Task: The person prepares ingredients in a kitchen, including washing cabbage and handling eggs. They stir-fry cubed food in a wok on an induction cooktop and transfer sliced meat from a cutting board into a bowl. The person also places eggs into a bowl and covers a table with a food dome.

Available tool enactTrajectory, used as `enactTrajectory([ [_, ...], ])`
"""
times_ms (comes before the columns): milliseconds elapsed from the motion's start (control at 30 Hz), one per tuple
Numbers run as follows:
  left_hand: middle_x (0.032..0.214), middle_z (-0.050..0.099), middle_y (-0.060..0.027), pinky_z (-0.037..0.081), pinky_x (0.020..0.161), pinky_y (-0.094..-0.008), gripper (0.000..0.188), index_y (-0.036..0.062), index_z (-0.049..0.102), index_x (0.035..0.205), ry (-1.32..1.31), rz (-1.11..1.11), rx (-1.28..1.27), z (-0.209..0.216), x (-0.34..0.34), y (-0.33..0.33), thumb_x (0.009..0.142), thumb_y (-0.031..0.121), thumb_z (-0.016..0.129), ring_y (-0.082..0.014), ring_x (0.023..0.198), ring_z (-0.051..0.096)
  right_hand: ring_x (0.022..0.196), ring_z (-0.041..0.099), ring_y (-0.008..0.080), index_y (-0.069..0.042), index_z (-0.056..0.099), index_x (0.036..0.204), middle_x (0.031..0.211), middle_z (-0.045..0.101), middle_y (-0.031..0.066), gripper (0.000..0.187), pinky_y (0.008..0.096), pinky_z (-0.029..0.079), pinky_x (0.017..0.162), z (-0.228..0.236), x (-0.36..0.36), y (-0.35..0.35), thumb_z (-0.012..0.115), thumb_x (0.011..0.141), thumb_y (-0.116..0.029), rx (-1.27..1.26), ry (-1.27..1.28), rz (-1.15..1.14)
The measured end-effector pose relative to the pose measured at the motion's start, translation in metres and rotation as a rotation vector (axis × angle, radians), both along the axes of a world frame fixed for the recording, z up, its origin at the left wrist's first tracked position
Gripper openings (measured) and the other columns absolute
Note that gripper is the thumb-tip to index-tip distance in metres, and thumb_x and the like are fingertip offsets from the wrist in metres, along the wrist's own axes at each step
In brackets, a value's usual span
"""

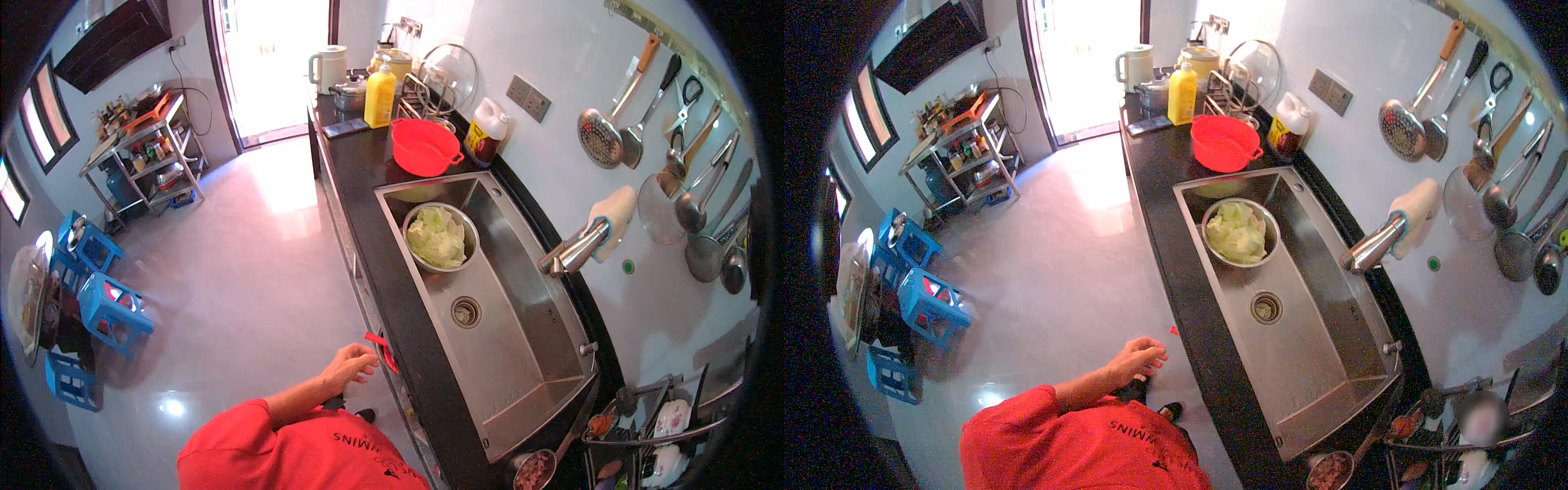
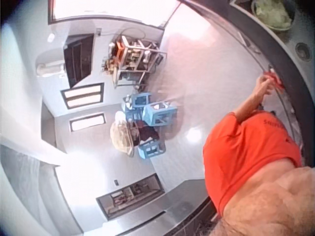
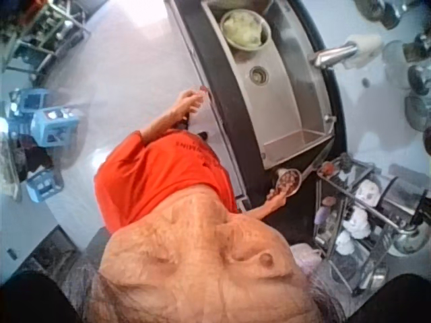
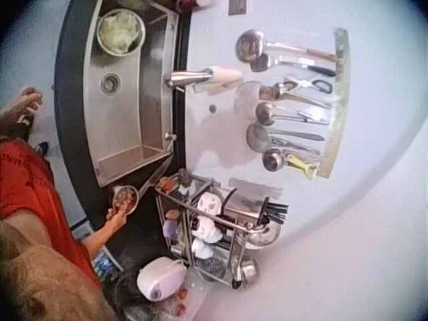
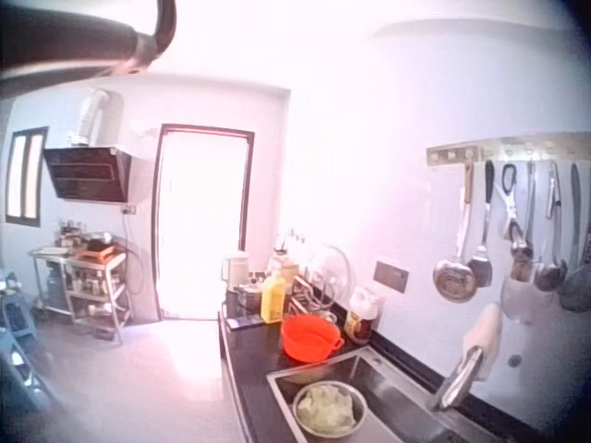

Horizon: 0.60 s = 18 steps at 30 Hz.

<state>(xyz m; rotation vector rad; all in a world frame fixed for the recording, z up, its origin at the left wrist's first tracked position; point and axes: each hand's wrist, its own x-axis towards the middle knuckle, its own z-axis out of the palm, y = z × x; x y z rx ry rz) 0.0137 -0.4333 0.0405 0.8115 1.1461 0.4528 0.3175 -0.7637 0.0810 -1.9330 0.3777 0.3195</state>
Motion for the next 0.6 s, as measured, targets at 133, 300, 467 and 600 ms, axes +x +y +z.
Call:
enactTrajectory([
  [133,0.095,0.06,-0.0051,0.048,0.064,-0.0293,0.031,0.0074,0.052,0.104,-0.045,0.021,-0.03,-0.028,-0.025,-0.004,0.084,0.03,0.059,-0.0131,0.079,0.056,0.053,0.054,0.0268,0.003,0.06,0.082,0.065,0.06,0.0169,0.048,0.0387,0.044,0.051,0.018,-0.02,-0.006,0.061,0.077,-0.045,-0.385,-0.454,-0.196],
  [300,0.092,0.061,-0.0057,0.048,0.064,-0.0286,0.031,0.0067,0.053,0.103,-0.06,0.059,-0.052,-0.027,-0.063,-0.003,0.085,0.031,0.058,-0.013,0.077,0.056,0.056,0.054,0.026,0.002,0.062,0.081,0.069,0.061,0.0176,0.027,0.0372,0.046,0.055,0.041,-0.039,0.067,0.051,0.086,-0.022,-0.251,-0.903,0.283],
  [467,0.07,0.058,-0.0029,0.043,0.05,-0.0244,0.033,0.008,0.057,0.083,-0.253,0.109,-0.025,-0.034,-0.124,0.001,0.087,0.04,0.054,-0.0102,0.056,0.05,0.05,0.052,0.0211,-0.003,0.066,0.083,0.057,0.058,0.0101,0.022,0.0337,0.045,0.05,0.025,-0.097,0.153,0.05,0.085,-0.019,-0.169,-0.929,0.593],
  [600,0.052,0.038,0.0047,0.023,0.038,-0.0229,0.04,0.014,0.045,0.064,-0.124,0.309,-0.03,-0.018,-0.214,-0.001,0.089,0.045,0.05,-0.0056,0.042,0.03,0.058,0.057,0.0245,-0.002,0.066,0.087,0.065,0.062,0.0129,0.02,0.0355,0.048,0.056,-0.006,-0.187,0.243,0.05,0.085,-0.015,-0.034,-0.842,0.963],
])
